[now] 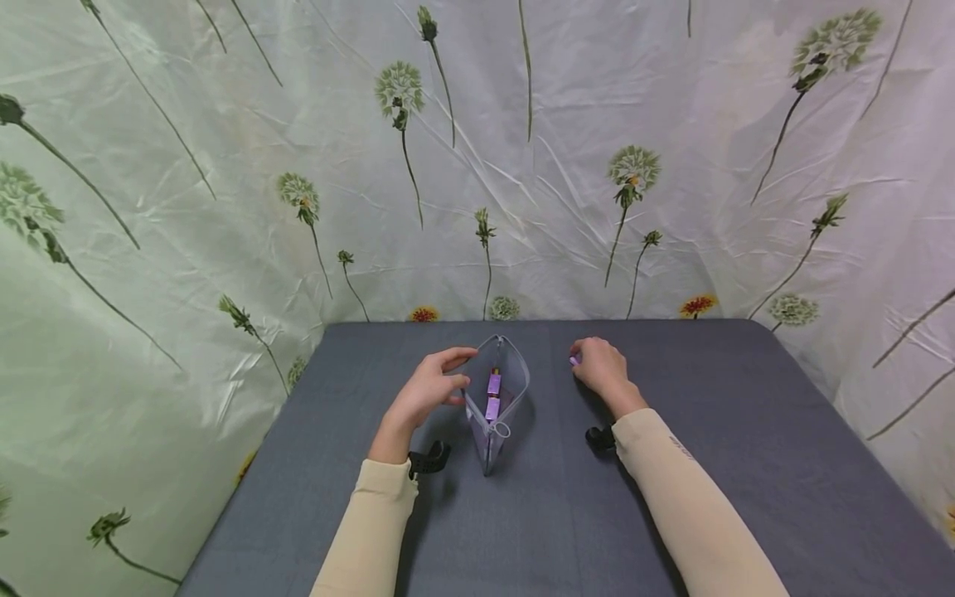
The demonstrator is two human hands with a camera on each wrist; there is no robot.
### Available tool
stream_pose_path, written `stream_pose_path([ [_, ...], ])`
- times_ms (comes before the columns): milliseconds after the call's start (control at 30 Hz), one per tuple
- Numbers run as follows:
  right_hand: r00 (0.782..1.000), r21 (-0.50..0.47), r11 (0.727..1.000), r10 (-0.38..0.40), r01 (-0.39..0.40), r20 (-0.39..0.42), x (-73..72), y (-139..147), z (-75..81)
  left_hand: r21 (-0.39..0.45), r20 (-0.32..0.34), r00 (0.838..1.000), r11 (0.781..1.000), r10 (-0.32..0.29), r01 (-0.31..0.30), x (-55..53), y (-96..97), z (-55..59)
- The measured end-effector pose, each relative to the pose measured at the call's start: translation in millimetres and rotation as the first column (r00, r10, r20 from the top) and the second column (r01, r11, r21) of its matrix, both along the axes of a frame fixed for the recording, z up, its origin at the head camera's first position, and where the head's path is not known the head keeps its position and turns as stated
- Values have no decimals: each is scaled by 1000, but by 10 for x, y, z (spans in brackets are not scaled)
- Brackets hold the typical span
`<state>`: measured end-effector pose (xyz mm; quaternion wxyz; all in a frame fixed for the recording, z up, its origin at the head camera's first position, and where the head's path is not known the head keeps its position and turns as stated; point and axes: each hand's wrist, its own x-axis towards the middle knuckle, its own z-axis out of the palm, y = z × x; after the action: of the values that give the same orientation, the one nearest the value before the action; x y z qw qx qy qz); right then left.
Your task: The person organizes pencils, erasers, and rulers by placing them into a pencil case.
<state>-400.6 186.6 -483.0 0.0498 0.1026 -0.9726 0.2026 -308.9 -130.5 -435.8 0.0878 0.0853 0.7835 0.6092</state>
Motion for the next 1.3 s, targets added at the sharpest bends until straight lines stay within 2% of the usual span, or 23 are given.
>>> stream_pose_path([
  [300, 999, -12, 998, 54, -54, -4, 27, -33, -7, -8, -10, 1000, 1000, 4, -4, -7, -5, -15],
  [433, 996, -81, 993, 85, -84, 8, 37, -15, 14, -11, -12, 1000, 1000, 1, -1, -3, -6, -5],
  [633, 992, -222, 973, 79, -57, 93, 64, -3, 27, 3, 0, 1000, 1000, 0, 0, -1, -7, 2],
  [767, 988, -346, 937, 88, -39, 127, 84, -17, 44, -3, 3, 1000, 1000, -1, 1, 2, -8, -3],
  [933, 979, -540, 841, 143, -44, 143, 135, -69, 140, -10, -1, 1000, 1000, -5, 5, 10, -3, -8],
  [1000, 978, -571, 818, 167, -65, 128, 170, -100, 214, -8, -1, 1000, 1000, -8, 8, 12, -1, -5],
  [1300, 975, -535, 829, 217, -164, 38, 406, -268, 584, 0, 10, 1000, 1000, -7, 7, 19, -1, 7],
])
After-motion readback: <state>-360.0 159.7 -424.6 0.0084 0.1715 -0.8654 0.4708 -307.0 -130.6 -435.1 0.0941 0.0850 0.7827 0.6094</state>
